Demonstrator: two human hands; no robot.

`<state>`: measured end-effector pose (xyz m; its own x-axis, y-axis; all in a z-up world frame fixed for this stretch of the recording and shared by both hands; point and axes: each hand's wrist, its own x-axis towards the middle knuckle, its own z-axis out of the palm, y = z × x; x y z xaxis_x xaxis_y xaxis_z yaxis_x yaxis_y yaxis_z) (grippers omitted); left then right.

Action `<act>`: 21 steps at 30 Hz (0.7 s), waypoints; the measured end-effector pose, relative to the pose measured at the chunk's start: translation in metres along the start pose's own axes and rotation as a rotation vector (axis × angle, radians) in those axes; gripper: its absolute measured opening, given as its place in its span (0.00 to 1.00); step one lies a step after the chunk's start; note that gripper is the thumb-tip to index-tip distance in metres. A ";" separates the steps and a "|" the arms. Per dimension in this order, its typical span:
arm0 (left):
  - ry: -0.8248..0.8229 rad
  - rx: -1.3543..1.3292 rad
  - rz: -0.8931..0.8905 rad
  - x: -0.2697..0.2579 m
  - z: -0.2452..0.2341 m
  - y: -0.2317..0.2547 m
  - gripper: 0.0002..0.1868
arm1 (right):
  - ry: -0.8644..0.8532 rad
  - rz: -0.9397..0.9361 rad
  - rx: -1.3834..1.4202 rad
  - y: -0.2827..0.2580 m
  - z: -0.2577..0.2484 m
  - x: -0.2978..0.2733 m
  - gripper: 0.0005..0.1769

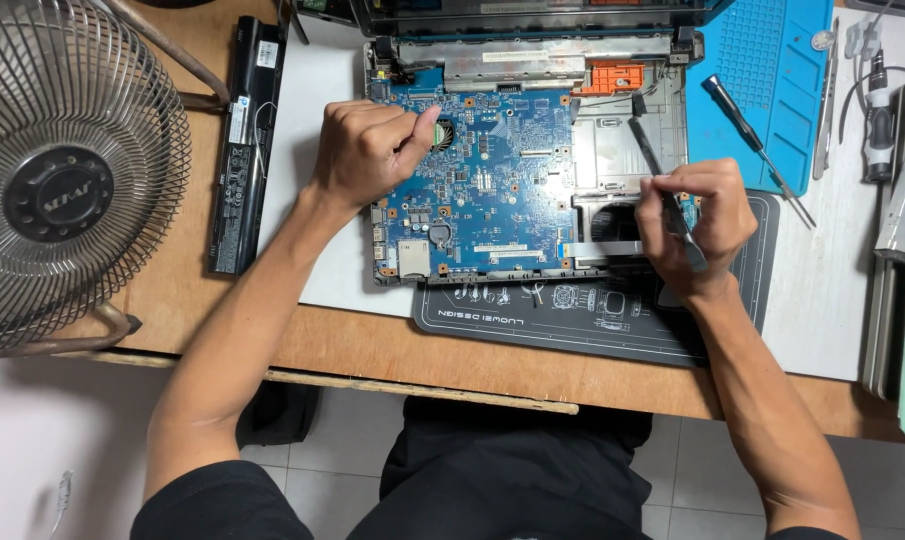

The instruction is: The person disassembles a laptop by removing screws and detaching internal components. They use a screwdriver to loosen screws on the motherboard and a prying tool to separate the cooling fan and other parts from the chassis. The motherboard is lifted out, and the person continues to remove screws and disconnect cables from the laptop's frame.

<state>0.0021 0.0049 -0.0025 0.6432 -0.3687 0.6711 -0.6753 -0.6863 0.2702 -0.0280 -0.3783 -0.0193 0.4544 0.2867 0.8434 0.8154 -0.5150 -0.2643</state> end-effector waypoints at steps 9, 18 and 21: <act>0.092 0.034 0.024 -0.005 0.000 -0.010 0.30 | -0.090 0.085 -0.013 -0.032 -0.009 0.022 0.04; 0.160 -0.191 -0.124 -0.004 0.000 -0.007 0.32 | -0.062 0.046 -0.043 -0.032 -0.010 0.024 0.02; 0.176 -0.376 -0.324 -0.007 0.000 -0.009 0.36 | -0.067 0.066 -0.051 -0.033 -0.011 0.024 0.02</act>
<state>0.0035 0.0132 -0.0100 0.7923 -0.0418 0.6087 -0.5550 -0.4637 0.6906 -0.0483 -0.3636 0.0149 0.5305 0.3032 0.7916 0.7647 -0.5741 -0.2926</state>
